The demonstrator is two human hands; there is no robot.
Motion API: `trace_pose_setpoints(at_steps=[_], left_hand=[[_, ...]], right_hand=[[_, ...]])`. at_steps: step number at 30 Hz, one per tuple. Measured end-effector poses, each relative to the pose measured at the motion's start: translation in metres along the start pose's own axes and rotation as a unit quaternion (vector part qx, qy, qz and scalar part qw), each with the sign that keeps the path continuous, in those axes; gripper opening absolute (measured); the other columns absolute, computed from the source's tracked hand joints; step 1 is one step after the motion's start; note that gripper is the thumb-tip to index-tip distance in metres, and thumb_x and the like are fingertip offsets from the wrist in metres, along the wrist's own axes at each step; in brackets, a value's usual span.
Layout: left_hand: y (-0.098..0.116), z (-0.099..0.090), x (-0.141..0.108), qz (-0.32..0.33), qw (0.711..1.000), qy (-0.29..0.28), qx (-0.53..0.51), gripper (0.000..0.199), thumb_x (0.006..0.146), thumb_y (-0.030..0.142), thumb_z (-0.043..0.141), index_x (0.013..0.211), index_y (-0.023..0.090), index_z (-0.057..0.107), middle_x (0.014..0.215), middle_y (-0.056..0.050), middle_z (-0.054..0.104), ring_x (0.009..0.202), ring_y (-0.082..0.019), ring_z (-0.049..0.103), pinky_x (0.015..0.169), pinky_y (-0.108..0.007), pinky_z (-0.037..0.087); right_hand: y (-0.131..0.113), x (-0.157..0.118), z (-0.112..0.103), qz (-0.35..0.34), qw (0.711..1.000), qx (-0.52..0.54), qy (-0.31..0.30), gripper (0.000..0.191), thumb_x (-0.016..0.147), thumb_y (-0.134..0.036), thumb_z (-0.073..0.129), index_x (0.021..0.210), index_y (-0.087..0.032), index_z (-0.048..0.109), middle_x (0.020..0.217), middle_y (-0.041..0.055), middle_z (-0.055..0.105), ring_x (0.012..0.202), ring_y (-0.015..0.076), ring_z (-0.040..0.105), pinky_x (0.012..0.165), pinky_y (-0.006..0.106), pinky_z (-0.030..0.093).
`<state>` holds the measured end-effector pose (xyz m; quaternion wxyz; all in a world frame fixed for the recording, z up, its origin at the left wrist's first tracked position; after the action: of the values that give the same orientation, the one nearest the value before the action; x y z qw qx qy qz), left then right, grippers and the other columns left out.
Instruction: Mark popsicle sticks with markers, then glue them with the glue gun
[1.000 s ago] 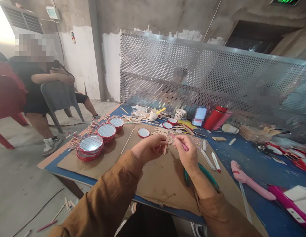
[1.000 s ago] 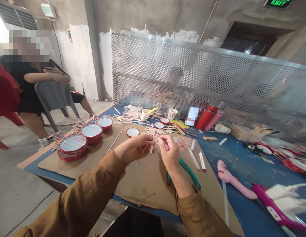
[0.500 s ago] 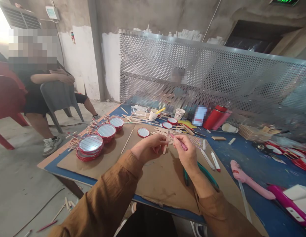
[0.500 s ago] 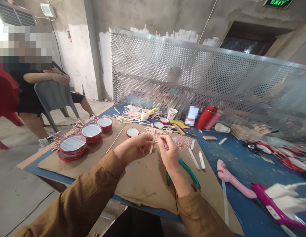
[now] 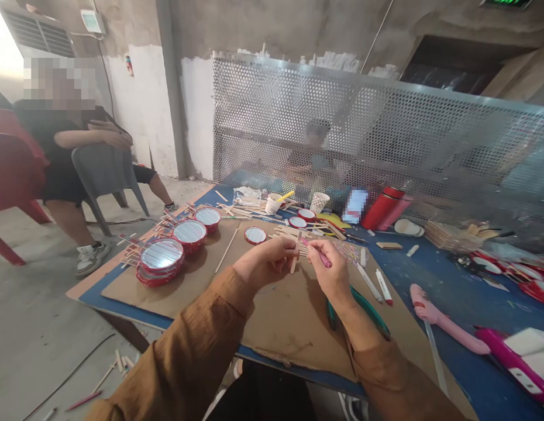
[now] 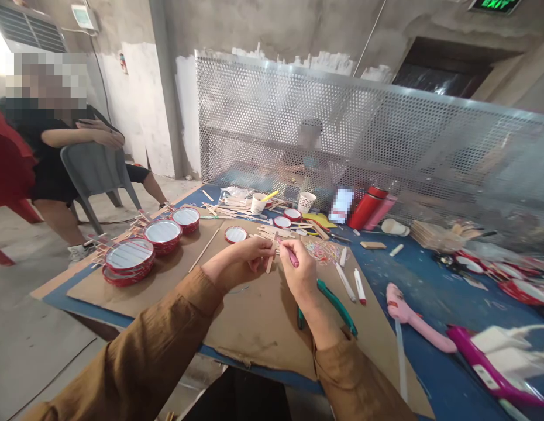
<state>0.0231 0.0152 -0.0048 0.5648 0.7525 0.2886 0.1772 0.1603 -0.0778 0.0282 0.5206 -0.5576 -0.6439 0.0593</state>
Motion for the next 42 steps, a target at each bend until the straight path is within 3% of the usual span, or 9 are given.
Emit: trace_pose_setpoints(at_steps=[15, 24, 42], left_hand=[[0.0004, -0.0016, 0.0017, -0.019, 1.000, -0.013, 0.009, 0.031, 0.093, 0.039, 0.052, 0.073, 0.016, 0.053, 0.059, 0.002, 0.059, 0.040, -0.006, 0.045, 0.044, -0.018, 0.036], [0.0018, -0.0015, 0.0018, -0.022, 0.999, -0.020, 0.016, 0.031, 0.093, 0.039, 0.052, 0.071, 0.017, 0.053, 0.057, 0.001, 0.058, 0.040, -0.007, 0.046, 0.044, -0.019, 0.036], [0.0023, -0.0015, 0.0001, -0.016, 1.000, -0.016, 0.012, 0.034, 0.091, 0.042, 0.055, 0.070, 0.015, 0.056, 0.062, -0.002, 0.062, 0.040, -0.006, 0.045, 0.044, -0.020, 0.035]], right_hand=[[0.0013, -0.0008, 0.0014, 0.002, 1.000, 0.009, -0.012, 0.023, 0.087, -0.044, 0.058, 0.085, -0.022, 0.064, 0.065, 0.0006, 0.069, 0.057, 0.0159, 0.064, 0.058, 0.027, 0.051], [0.0031, -0.0014, 0.0042, 0.003, 1.000, 0.021, -0.024, 0.024, 0.088, -0.044, 0.057, 0.093, -0.022, 0.064, 0.083, 0.0046, 0.074, 0.070, 0.0188, 0.069, 0.068, 0.031, 0.056], [0.0021, -0.0009, 0.0037, 0.005, 1.000, 0.020, 0.001, 0.024, 0.088, -0.045, 0.058, 0.091, -0.022, 0.065, 0.077, 0.0034, 0.073, 0.066, 0.0176, 0.067, 0.066, 0.030, 0.053]])
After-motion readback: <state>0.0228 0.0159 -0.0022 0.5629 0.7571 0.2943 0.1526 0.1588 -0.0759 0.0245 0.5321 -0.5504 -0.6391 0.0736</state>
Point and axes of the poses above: each hand's wrist, its own x-axis towards the middle knuckle, its own z-axis out of the palm, y = z × x, the point moved 2 cm from there along x, towards the middle knuckle
